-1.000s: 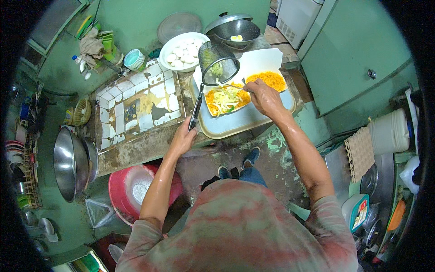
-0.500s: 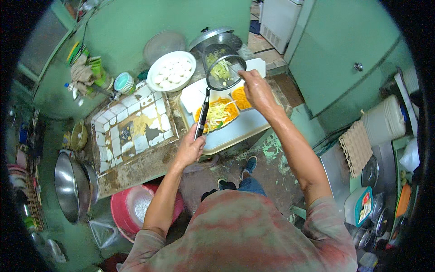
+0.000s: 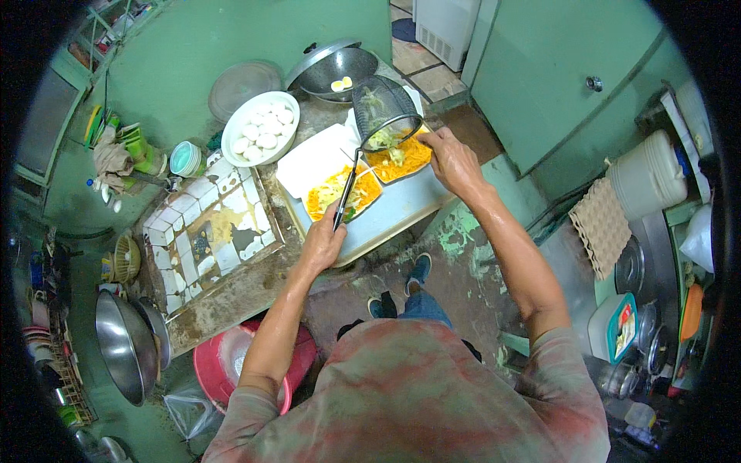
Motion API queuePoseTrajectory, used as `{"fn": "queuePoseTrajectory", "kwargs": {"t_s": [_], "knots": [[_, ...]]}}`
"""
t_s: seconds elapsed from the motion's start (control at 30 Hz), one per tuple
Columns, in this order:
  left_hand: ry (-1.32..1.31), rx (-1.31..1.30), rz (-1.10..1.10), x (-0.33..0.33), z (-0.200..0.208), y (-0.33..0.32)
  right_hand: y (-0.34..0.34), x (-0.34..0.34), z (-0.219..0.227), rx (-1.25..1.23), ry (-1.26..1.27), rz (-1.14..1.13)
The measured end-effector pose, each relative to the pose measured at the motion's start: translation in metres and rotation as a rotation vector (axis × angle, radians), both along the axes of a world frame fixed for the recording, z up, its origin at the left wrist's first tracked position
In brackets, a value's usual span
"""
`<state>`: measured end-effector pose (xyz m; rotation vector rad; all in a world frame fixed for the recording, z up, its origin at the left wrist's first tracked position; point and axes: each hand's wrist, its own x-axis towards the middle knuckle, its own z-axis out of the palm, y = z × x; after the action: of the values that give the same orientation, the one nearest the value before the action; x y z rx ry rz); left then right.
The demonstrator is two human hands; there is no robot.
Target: The person scoops a yellow grain mixture from a large pot into two takeout containers, then adds shredded cabbage and sliced hard-boiled eggs on top. The person uses a strainer, a spatula, and a knife to assemble the meal.
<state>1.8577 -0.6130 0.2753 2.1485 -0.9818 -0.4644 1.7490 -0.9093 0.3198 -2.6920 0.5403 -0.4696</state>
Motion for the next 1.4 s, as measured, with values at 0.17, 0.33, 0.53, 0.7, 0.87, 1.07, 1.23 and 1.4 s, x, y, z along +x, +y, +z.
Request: {"fn": "queuePoseTrajectory", "kwargs": {"t_s": [0.17, 0.33, 0.53, 0.7, 0.87, 1.07, 1.23, 1.4], "knots": [[0.049, 0.076, -0.021, 0.002, -0.001, -0.009, -0.003, 0.028, -0.023, -0.007, -0.100, 0.000], [-0.069, 0.058, -0.052, 0.009, -0.012, -0.025, -0.012, 0.006, -0.039, -0.005, -0.046, 0.009], [-0.164, 0.103, -0.039, 0.021, -0.020, -0.029, -0.025, -0.021, -0.029, 0.018, 0.013, -0.019], [-0.119, 0.075, -0.041, 0.016, -0.011, -0.027, -0.025, 0.008, -0.041, 0.058, -0.186, -0.084], [-0.091, 0.062, -0.017, 0.016, -0.009, -0.031, -0.017, -0.004, -0.049, 0.069, 0.029, -0.060], [-0.173, 0.017, 0.005, 0.026, -0.015, -0.033, -0.022, -0.027, -0.021, 0.078, -0.110, -0.030], [-0.149, 0.076, 0.022, 0.021, -0.019, -0.032, -0.014, -0.027, -0.023, 0.179, -0.213, -0.061], [-0.213, 0.077, 0.014, 0.017, -0.021, -0.029, -0.012, -0.038, -0.035, 0.175, -0.281, -0.105]]}}
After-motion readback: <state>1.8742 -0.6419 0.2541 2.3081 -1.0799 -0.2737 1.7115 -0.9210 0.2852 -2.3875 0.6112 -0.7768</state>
